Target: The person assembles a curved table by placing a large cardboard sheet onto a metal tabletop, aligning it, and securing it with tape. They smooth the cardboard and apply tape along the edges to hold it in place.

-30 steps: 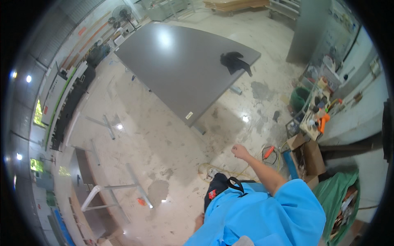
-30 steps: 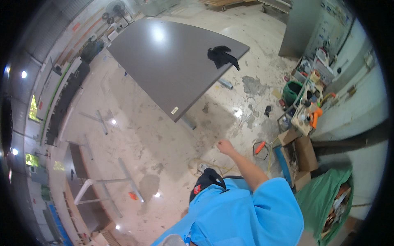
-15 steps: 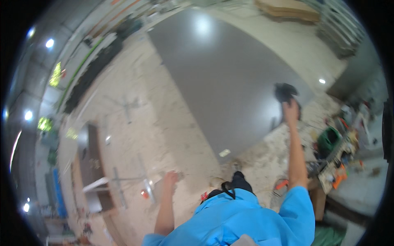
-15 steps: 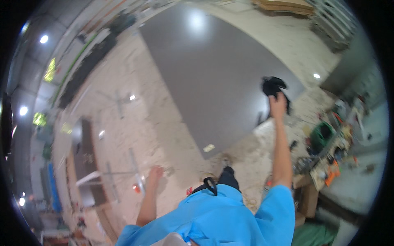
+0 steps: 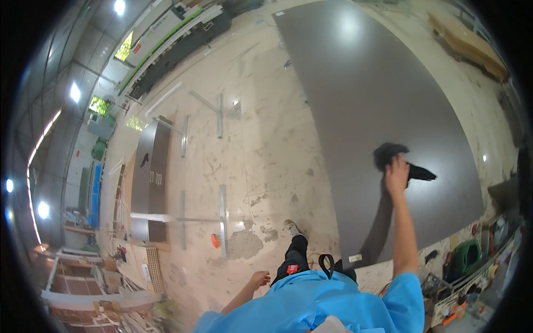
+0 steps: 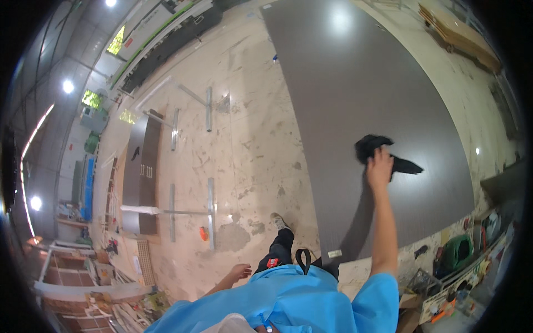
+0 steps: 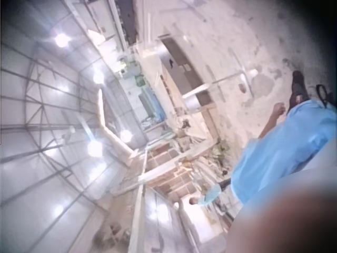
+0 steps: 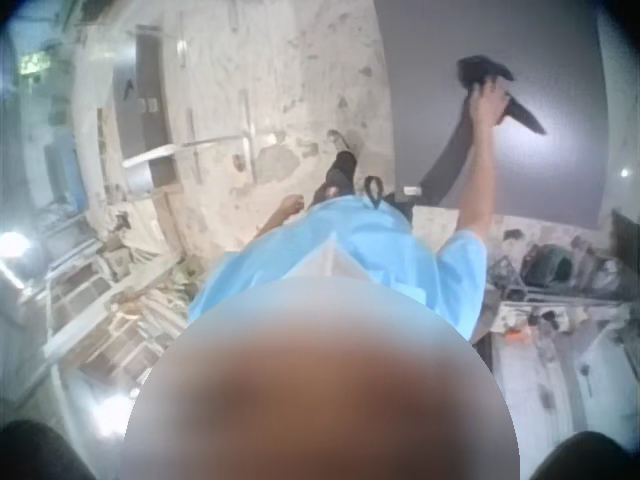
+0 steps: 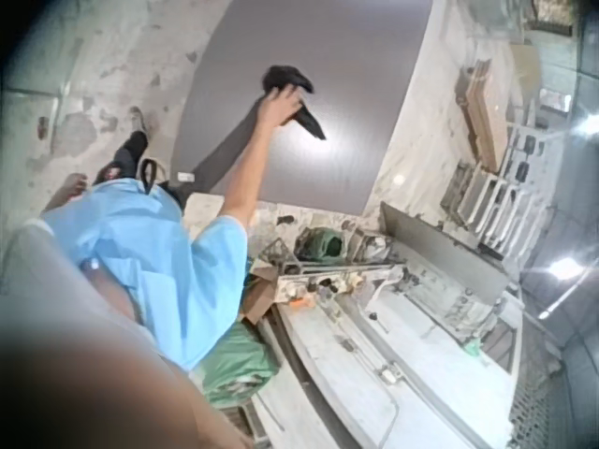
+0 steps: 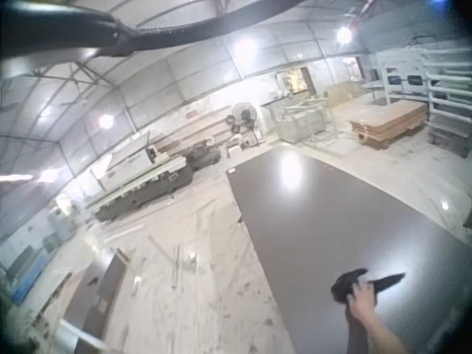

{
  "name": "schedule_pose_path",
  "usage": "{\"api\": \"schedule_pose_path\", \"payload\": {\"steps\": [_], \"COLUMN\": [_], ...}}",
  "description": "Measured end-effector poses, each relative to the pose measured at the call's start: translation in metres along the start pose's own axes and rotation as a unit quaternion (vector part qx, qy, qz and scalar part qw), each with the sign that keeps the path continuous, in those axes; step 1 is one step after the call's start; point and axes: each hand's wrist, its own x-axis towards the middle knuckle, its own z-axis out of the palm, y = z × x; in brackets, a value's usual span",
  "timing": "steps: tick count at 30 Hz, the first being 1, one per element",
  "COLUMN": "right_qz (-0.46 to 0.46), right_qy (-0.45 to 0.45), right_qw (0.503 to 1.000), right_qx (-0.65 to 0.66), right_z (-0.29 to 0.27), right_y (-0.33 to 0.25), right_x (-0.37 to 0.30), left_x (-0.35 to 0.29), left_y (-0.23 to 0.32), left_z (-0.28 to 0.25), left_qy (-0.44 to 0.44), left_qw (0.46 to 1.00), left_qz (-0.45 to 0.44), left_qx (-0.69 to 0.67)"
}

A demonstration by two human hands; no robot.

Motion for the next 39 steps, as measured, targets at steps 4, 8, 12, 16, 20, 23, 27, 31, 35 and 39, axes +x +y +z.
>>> {"api": "schedule_pose_path", "payload": {"steps": [4, 8, 12, 16, 20, 23, 27, 31, 35, 39], "right_qz": [-0.004, 0.233, 0.345, -0.002, -0.155, -0.129, -0.055, -0.145, -0.226, -0.278], "right_qy": [-0.035, -0.2, -0.367, -0.333, -0.275, -0.31, -0.356, -0.349, -0.345, -0.438], "right_qw": [0.97, 0.703, 0.463, 0.831, 0.899, 0.894, 0.808, 0.801, 0.822, 0.746], "right_qx": [0.242, 0.641, 0.729, 0.446, 0.304, 0.297, 0.467, 0.465, 0.392, 0.418], "right_z": [0.026, 0.022, 0.013, 0.025, 0.059, 0.094, 0.137, 0.164, 0.186, 0.24], "right_y": [-0.178, -0.354, -0.485, -0.541, -0.549, -0.566, -0.604, -0.651, -0.692, -0.731], "right_x": [-0.002, -0.022, -0.036, -0.001, 0.069, 0.123, 0.208, 0.309, 0.421, 0.52], "left_x": [0.052, 0.052, 0.012, 0.005, 0.046, 0.09, 0.138, 0.16, 0.15, 0.146], "left_y": [0.1, 0.247, 0.363, 0.45, 0.518, 0.574, 0.671, 0.784, 0.874, 0.942], "left_z": [-0.022, -0.044, -0.076, -0.087, -0.095, -0.102, -0.135, -0.188, -0.214, -0.244], "left_qy": [-0.057, -0.157, -0.379, -0.426, -0.405, -0.362, -0.344, -0.429, -0.413, -0.492], "left_qw": [0.984, 0.952, 0.841, 0.758, 0.813, 0.854, 0.832, 0.783, 0.828, 0.779], "left_qz": [0.166, 0.214, 0.149, 0.172, 0.175, 0.185, 0.147, 0.141, 0.23, 0.218], "left_qx": [-0.031, -0.149, -0.355, -0.464, -0.38, -0.325, -0.409, -0.428, -0.302, -0.322]}}
